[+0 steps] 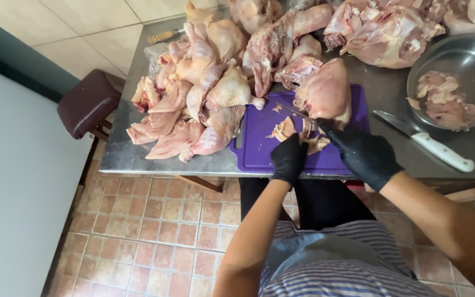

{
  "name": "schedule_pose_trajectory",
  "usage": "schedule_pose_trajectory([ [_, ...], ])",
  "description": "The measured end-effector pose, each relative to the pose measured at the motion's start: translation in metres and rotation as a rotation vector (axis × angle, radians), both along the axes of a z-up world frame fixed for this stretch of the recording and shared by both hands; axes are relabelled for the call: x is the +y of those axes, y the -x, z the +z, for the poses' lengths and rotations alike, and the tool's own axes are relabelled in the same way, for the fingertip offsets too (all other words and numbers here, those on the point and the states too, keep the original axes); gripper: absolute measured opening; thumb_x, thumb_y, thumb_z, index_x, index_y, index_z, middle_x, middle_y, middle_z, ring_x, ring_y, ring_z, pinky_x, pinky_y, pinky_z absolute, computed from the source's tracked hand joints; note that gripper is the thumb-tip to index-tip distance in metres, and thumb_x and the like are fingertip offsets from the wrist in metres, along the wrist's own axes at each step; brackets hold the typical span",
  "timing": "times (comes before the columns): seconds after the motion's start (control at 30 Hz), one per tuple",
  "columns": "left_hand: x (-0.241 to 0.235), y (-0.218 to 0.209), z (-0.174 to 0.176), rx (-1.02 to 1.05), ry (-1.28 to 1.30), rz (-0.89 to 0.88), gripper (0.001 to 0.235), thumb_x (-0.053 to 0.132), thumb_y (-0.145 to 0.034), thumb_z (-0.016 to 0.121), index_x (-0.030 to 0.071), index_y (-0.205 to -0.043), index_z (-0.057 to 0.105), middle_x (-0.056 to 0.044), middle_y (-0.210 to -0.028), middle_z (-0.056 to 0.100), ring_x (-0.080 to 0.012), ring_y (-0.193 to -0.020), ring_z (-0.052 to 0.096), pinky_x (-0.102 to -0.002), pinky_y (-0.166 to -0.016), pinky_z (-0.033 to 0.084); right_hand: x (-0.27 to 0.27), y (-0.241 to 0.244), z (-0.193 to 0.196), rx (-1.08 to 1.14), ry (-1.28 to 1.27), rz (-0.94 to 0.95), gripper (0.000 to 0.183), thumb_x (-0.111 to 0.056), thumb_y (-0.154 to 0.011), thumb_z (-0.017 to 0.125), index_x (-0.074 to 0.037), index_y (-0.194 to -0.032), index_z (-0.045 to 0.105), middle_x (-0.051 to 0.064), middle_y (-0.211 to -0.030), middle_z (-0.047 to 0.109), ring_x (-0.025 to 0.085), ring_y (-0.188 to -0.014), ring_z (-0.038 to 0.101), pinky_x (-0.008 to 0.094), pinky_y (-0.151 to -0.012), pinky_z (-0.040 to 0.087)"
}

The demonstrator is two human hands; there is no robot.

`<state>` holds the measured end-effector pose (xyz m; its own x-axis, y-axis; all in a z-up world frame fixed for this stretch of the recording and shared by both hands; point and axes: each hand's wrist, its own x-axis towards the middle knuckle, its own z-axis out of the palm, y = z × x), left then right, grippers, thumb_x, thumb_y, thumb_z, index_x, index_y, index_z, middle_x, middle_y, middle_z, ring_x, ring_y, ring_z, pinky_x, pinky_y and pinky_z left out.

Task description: The person is deboning and filleting raw chicken pieces on a purple cutting board and placing the meat into a metal bowl.

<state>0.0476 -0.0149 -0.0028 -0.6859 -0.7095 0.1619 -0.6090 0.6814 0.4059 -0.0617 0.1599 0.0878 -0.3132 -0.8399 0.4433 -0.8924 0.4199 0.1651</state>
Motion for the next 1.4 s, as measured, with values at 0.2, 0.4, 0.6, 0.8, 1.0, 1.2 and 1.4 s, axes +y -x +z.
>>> schedule_pose_trajectory([
  [0.2, -0.049, -0.037, 0.012, -0.055, -0.045, -0.017, 0.025, 0.041, -0.092, 0.058, 0.017, -0.097, 0.063, -0.006, -0.089, 0.071, -0.0355, -0.078, 0.071, -0.048, -0.060, 0.051, 0.087, 0.006, 0.022, -0.213, -0.273, 0.031, 0.073, -0.019, -0.096, 0.049, -0.040, -0.163, 0.030, 0.005, -0.082, 0.057, 0.028, -0.047, 0.061, 0.045, -0.043, 0.049],
  [0.4, -0.033, -0.031, 0.020, -0.067, -0.045, -0.089, 0.025, 0.041, -0.093, 0.054, 0.020, -0.100, 0.065, -0.008, -0.088, 0.074, -0.0385, -0.078, 0.071, -0.050, -0.059, 0.052, 0.123, -0.022, 0.003, -0.462, -0.118, -0.012, 0.049, -0.020, -0.092, 0.060, -0.030, -0.140, 0.058, 0.004, -0.094, 0.069, 0.029, -0.065, 0.073, 0.047, -0.059, 0.056],
  [0.6, -0.016, -0.041, 0.009, -0.103, -0.052, -0.168, 0.029, 0.044, -0.089, 0.059, 0.021, -0.105, 0.066, -0.009, -0.087, 0.074, -0.0399, -0.077, 0.071, -0.050, -0.061, 0.053, 0.038, -0.048, 0.027, -0.579, -0.257, -0.096, 0.090, -0.017, -0.085, 0.059, -0.037, -0.164, 0.022, 0.019, -0.131, 0.063, 0.049, -0.090, 0.072, 0.060, -0.068, 0.060],
  [0.8, -0.019, -0.047, 0.027, -0.124, -0.117, -0.102, 0.029, 0.042, -0.088, 0.053, 0.018, -0.095, 0.067, -0.009, -0.091, 0.074, -0.0400, -0.083, 0.071, -0.050, -0.065, 0.053, -0.012, -0.039, 0.026, -0.506, -0.185, -0.036, 0.081, -0.006, -0.092, 0.046, -0.034, -0.166, 0.028, 0.016, -0.096, 0.072, 0.043, -0.078, 0.072, 0.056, -0.059, 0.057],
  [1.0, -0.035, -0.064, 0.027, -0.022, -0.008, -0.101, 0.026, 0.042, -0.094, 0.054, 0.018, -0.087, 0.063, -0.006, -0.083, 0.072, -0.0351, -0.072, 0.070, -0.046, -0.055, 0.048, 0.081, -0.039, 0.023, -0.422, -0.312, -0.156, 0.071, -0.036, -0.095, 0.049, -0.040, -0.163, 0.029, 0.009, -0.084, 0.066, 0.036, -0.066, 0.073, 0.053, -0.055, 0.058],
  [1.2, -0.013, -0.064, 0.039, -0.128, -0.130, -0.153, 0.027, 0.040, -0.088, 0.055, 0.019, -0.097, 0.068, -0.008, -0.091, 0.074, -0.0377, -0.081, 0.071, -0.049, -0.064, 0.054, 0.064, -0.056, 0.034, -0.593, -0.296, -0.138, 0.084, -0.026, -0.093, 0.053, -0.039, -0.167, 0.015, 0.018, -0.108, 0.067, 0.044, -0.084, 0.072, 0.056, -0.064, 0.058],
  [1.4, -0.013, -0.069, 0.007, 0.020, 0.114, -0.119, 0.021, 0.042, -0.081, 0.065, 0.025, -0.093, 0.071, 0.003, -0.076, 0.071, -0.0242, -0.079, 0.075, -0.038, -0.067, 0.061, 0.016, -0.068, 0.065, -0.582, -0.377, -0.302, 0.043, -0.028, -0.104, 0.038, -0.028, -0.141, 0.058, 0.008, -0.101, 0.076, 0.028, -0.095, 0.077, 0.043, -0.081, 0.062],
])
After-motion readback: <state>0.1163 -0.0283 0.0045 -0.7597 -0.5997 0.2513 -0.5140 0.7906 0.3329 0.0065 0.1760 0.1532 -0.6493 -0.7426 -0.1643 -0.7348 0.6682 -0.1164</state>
